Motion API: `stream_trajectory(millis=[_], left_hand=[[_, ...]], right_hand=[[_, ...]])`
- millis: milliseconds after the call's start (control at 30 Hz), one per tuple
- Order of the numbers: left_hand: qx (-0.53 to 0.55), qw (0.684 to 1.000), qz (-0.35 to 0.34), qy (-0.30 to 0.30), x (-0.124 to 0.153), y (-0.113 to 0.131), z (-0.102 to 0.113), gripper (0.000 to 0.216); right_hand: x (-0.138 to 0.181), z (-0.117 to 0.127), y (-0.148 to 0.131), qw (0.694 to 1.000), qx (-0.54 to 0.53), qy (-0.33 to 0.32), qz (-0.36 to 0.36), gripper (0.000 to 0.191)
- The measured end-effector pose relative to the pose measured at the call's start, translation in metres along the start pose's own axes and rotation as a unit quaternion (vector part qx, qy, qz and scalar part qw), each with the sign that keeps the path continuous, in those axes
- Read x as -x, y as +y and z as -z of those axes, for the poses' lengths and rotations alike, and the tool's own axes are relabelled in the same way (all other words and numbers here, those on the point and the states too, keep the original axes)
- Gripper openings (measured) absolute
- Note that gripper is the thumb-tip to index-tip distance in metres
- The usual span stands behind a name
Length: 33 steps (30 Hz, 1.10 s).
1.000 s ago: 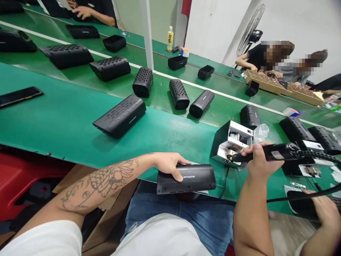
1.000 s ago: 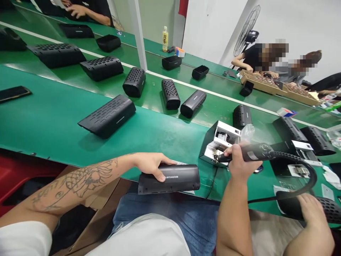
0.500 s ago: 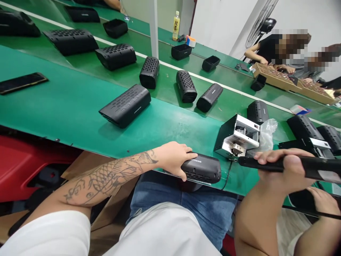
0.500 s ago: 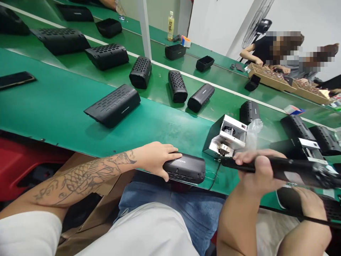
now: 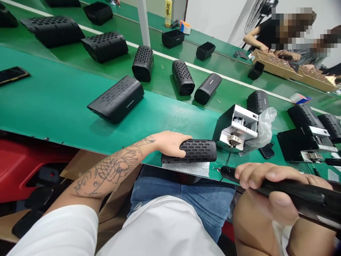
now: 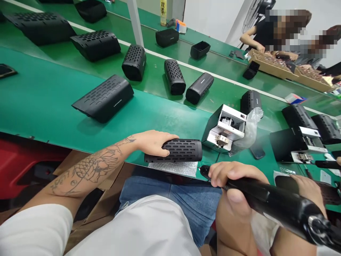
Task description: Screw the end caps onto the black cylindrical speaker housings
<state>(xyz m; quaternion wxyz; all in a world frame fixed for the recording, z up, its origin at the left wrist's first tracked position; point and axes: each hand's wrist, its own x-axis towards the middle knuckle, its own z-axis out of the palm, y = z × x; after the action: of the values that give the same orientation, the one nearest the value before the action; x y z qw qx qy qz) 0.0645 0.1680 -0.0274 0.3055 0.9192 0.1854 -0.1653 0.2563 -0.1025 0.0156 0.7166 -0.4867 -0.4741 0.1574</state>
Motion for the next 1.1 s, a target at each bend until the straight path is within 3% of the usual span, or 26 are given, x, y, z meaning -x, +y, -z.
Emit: stream_trajectory(millis=[67,233,433,700,967,1100], left_hand=[[0.003,1.000,-0.003,0.008,-0.002,-0.001,-0.002,0.086],[0.005,1.000,0.010,0.002,-0.007,-0.004,0.001,0.088],[0.014,1.000,0.000,-0.024,-0.005,-0.004,0.006,0.089],[0.013,1.000,-0.012,-0.015,-0.007,-0.007,0.003,0.087],[0.016,1.000,0.001,-0.014,-0.011,-0.009,0.001,0.104],[0.024,1.000,0.001,-0.013,-0.012,-0.011,-0.001,0.103]], right_hand=[[-0.010,-0.010,0.009,0.998,-0.031,-0.033,0.038,0.017],[-0.023,-0.007,0.029,0.996,-0.056,-0.022,0.060,0.015],[-0.031,-0.014,0.040,0.997,-0.057,-0.026,0.045,0.013],[-0.044,-0.022,0.046,0.996,-0.075,-0.048,0.015,0.013],[-0.057,-0.014,0.055,0.997,-0.073,-0.040,0.001,0.012],[-0.058,-0.012,0.059,0.994,-0.087,-0.059,-0.009,0.013]])
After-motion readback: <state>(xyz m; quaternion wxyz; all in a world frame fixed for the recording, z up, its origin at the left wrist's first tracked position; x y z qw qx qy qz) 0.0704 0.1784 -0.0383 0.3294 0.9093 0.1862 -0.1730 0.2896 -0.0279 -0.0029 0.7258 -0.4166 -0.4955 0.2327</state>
